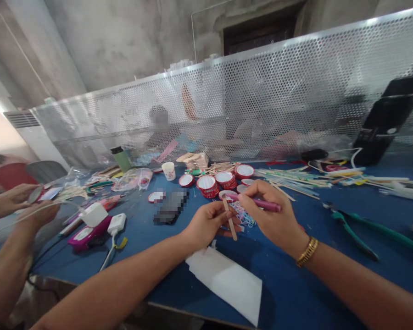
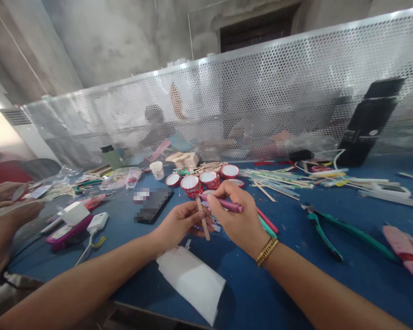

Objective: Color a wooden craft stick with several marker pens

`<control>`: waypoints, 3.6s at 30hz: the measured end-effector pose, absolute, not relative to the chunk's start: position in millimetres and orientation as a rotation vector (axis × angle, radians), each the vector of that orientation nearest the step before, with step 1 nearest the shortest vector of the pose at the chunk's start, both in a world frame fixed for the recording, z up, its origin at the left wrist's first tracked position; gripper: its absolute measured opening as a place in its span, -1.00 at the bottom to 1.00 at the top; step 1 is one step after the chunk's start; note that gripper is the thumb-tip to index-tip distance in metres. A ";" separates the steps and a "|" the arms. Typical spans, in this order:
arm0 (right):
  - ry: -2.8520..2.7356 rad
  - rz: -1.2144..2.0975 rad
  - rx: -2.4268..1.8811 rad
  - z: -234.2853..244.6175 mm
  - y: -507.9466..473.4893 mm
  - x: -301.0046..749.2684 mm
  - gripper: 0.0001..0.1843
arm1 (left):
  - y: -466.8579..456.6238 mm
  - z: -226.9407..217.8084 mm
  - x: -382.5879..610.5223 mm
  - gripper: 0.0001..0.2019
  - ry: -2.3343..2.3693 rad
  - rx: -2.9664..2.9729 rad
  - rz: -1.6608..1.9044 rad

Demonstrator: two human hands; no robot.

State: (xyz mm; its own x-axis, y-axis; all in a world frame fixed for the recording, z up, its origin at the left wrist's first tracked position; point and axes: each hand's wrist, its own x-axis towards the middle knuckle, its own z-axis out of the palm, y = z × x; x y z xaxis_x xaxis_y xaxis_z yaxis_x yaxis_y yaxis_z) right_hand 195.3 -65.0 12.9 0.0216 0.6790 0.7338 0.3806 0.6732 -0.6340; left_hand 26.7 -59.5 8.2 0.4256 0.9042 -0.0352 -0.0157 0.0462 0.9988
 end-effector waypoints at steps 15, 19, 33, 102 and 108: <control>-1.585 0.302 -0.900 12.3 -65.3 194.4 -0.82 | -59.3 8.5 26.6 -0.53 0.881 1.333 0.864; -1.597 0.295 -0.892 12.8 -65.3 194.3 -0.81 | -58.9 7.8 26.1 -0.53 0.887 1.352 0.856; -1.616 0.317 -0.885 12.3 -64.7 194.4 -0.82 | -57.8 6.4 25.6 -0.53 0.886 1.352 0.849; -1.600 0.178 -0.938 13.0 -63.4 198.0 -0.80 | -58.2 10.2 25.0 -0.58 0.900 1.336 0.889; -1.647 0.290 -0.919 12.3 -67.8 194.8 -0.80 | -58.9 9.7 25.6 -0.58 0.883 1.359 0.869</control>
State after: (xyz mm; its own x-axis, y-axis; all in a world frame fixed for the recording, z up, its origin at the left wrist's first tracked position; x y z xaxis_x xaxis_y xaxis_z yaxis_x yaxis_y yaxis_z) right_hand 194.8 -67.8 12.3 -0.0219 0.6963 0.7174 0.4097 0.6609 -0.6288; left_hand 25.6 -58.9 9.7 0.4260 0.9045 -0.0217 -0.0069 0.0272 0.9996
